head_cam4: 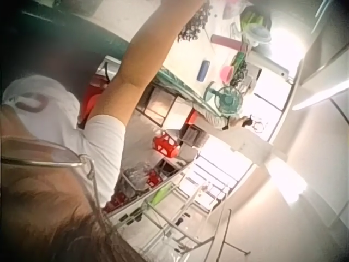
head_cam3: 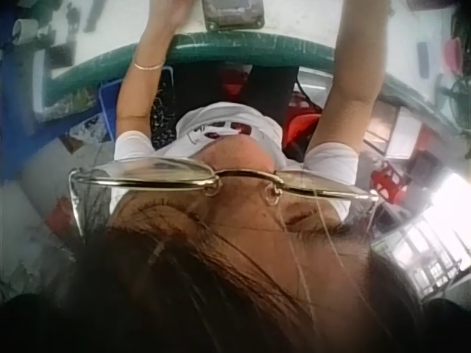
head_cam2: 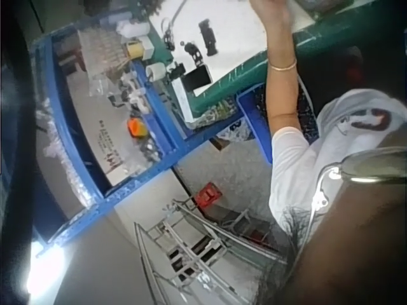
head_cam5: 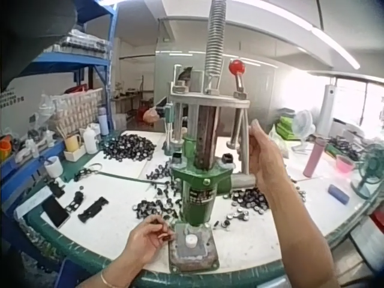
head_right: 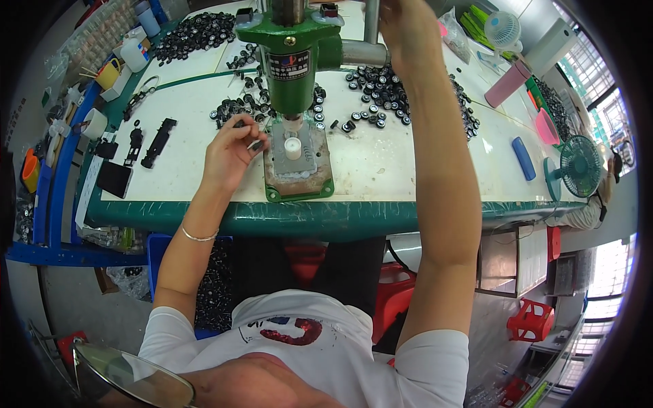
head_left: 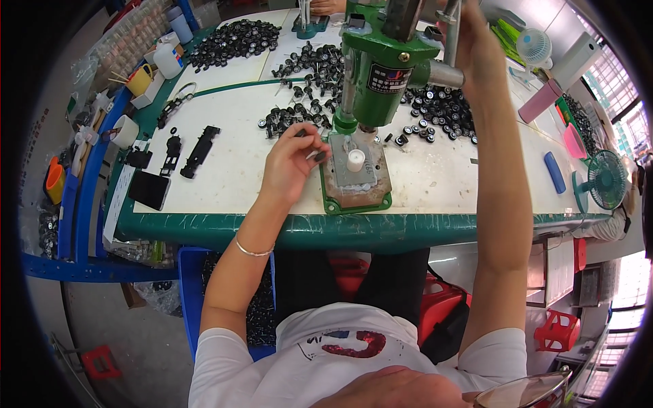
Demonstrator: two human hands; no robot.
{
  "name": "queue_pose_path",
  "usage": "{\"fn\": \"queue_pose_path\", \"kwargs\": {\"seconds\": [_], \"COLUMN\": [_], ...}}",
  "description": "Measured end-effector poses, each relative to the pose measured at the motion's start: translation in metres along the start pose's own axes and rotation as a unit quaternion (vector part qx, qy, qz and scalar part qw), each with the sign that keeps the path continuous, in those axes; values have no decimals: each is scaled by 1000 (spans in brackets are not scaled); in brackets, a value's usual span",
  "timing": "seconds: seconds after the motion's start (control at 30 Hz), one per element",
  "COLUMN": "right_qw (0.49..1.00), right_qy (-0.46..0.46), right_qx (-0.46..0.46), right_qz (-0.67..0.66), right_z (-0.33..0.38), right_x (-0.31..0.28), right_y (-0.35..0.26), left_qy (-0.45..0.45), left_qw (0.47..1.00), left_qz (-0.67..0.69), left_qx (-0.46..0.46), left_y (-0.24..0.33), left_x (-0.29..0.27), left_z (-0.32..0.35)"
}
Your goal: The person assembles small circular rubber and plastic components using a green manual press.
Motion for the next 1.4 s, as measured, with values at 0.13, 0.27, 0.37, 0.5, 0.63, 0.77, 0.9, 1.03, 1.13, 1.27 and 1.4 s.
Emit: {"fn": "queue_pose_path", "kwargs": {"seconds": [0.13, 0.27, 0.37, 0.5, 0.63, 0.77, 0.9, 1.03, 1.13, 1.27, 1.4], "right_qw": [933, 848, 809, 822, 834, 923, 933, 901, 887, 936, 934], "right_qy": [-86, -212, -210, -190, -167, -179, -215, -225, -250, -237, -142], "right_qx": [170, -50, -85, -76, -215, -121, -131, -219, -200, -87, -47], "right_qz": [304, 483, 543, 531, 479, 319, 258, 299, 333, 247, 324], "right_z": [44, 108, 123, 120, 120, 144, 184, 190, 199, 187, 136], "right_x": [-69, -56, -58, -67, -67, -42, -10, -9, -4, -20, -65], "right_y": [102, 123, 133, 139, 123, 80, 45, 34, 31, 47, 86], "left_qy": [16, -5, -16, -43, -77, -52, 12, 36, 54, 67, 75], "left_qw": [999, 996, 993, 983, 974, 961, 975, 985, 992, 992, 979], "left_qz": [-27, -62, -99, -165, -200, -266, -220, -167, -116, -103, -173], "left_qx": [-41, -63, -56, -62, -67, -57, -9, -24, -7, 29, 79], "left_y": [-6, -8, -10, -12, -16, -21, -23, -28, -25, -10, 10], "left_x": [-9, 5, 16, 36, 49, 62, 53, 49, 46, 38, 26], "left_z": [4, 16, 26, 41, 47, 52, 51, 54, 55, 50, 32]}}
Point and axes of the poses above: each hand's wrist, its own z-axis away from the middle knuckle, its own x-axis out of the palm, y = z × x, the point moved 7 cm from there along -z, towards the middle knuckle, and after that the axes turned 6 degrees about y, right-handed, at the moved point
